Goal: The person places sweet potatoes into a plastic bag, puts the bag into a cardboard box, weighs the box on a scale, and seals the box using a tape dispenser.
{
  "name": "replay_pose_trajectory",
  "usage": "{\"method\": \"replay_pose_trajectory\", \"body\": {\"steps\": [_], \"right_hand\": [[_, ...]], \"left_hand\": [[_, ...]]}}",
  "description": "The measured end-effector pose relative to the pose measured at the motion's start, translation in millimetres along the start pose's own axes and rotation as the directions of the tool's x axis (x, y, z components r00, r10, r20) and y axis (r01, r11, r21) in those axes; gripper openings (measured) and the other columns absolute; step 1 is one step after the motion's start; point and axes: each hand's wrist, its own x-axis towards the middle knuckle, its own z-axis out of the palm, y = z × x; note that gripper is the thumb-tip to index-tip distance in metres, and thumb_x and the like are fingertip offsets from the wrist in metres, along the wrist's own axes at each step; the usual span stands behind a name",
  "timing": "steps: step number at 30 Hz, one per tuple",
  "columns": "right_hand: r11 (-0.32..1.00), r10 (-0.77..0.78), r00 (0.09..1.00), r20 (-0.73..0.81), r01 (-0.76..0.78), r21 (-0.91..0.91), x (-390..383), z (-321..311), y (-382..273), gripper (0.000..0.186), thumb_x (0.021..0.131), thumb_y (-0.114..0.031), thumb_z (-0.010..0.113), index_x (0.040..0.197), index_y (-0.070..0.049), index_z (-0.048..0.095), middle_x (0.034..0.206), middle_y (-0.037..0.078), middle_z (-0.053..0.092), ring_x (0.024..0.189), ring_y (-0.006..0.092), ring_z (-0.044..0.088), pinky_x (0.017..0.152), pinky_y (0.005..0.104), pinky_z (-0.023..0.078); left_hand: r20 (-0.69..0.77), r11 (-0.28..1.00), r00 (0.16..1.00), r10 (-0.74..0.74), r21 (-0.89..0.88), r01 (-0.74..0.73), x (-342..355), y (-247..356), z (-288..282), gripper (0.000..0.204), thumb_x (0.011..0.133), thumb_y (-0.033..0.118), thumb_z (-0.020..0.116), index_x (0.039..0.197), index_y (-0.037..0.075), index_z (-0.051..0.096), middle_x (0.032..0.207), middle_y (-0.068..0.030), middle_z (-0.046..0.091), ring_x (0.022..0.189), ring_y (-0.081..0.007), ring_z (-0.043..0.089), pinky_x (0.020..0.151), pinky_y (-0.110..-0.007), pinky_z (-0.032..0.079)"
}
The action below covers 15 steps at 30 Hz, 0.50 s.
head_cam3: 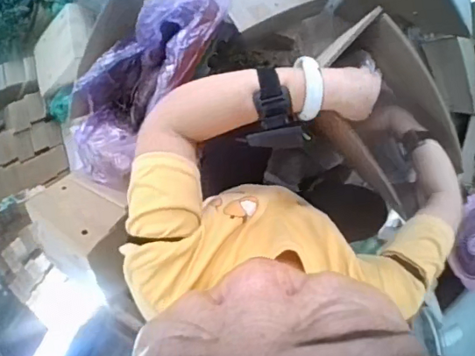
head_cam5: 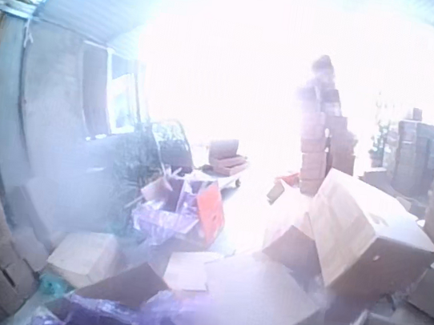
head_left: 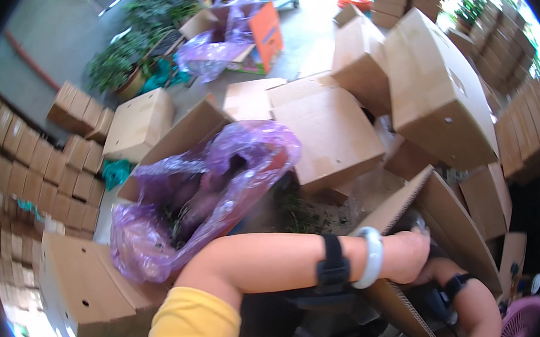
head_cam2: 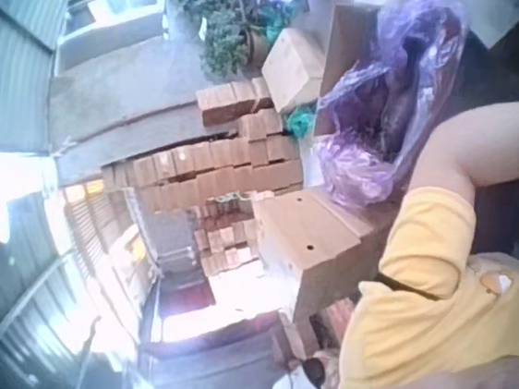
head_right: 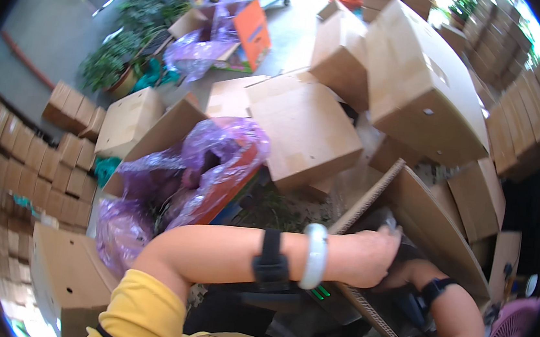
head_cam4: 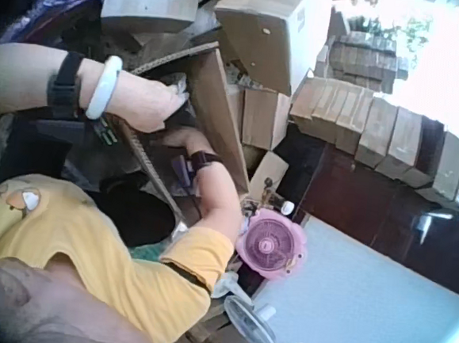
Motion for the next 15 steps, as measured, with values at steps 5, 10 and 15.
{"method": "replay_pose_trajectory", "body": {"steps": [5, 10, 15], "right_hand": [[1.000, 0.012, 0.990, -0.138, -0.008, 0.024, -67.7, -10.4, -47.1, 0.060, 0.076, -0.041, 0.072, 0.122, -0.006, 0.058, 0.121, 0.014, 0.061, 0.111, 0.0266, 0.056, 0.095, 0.0349, 0.043], [0.958, -0.006, 0.832, -0.555, 0.165, 0.236, -136.0, 11.2, -111.0, 0.037, 0.081, -0.010, 0.064, 0.115, 0.002, 0.057, 0.103, 0.012, 0.066, 0.092, 0.0189, 0.063, 0.083, 0.0295, 0.049], [0.947, 0.014, 0.548, -0.836, 0.263, 0.187, -154.4, 48.2, -147.9, 0.030, 0.080, 0.001, 0.055, 0.109, 0.003, 0.059, 0.091, 0.005, 0.063, 0.084, 0.0111, 0.057, 0.076, 0.0252, 0.046]], "left_hand": [[0.147, 0.985, 0.982, -0.121, -0.108, 0.137, 0.3, 2.9, -12.6, 0.063, 0.074, 0.020, 0.065, 0.116, -0.023, 0.045, 0.097, -0.0340, 0.059, 0.088, -0.0367, 0.064, 0.072, -0.036, 0.054], [-0.211, 0.904, 0.927, -0.310, -0.368, 0.219, -36.4, 29.8, -27.1, 0.063, 0.076, 0.010, 0.063, 0.130, -0.012, 0.038, 0.093, -0.0275, 0.061, 0.088, -0.0358, 0.064, 0.075, -0.040, 0.052], [-0.532, 0.992, 0.838, -0.119, -0.103, 0.075, -115.3, 52.9, -57.7, 0.033, 0.079, 0.011, 0.059, 0.109, -0.003, 0.055, 0.090, -0.0140, 0.062, 0.081, -0.0304, 0.062, 0.071, -0.036, 0.051]]}}
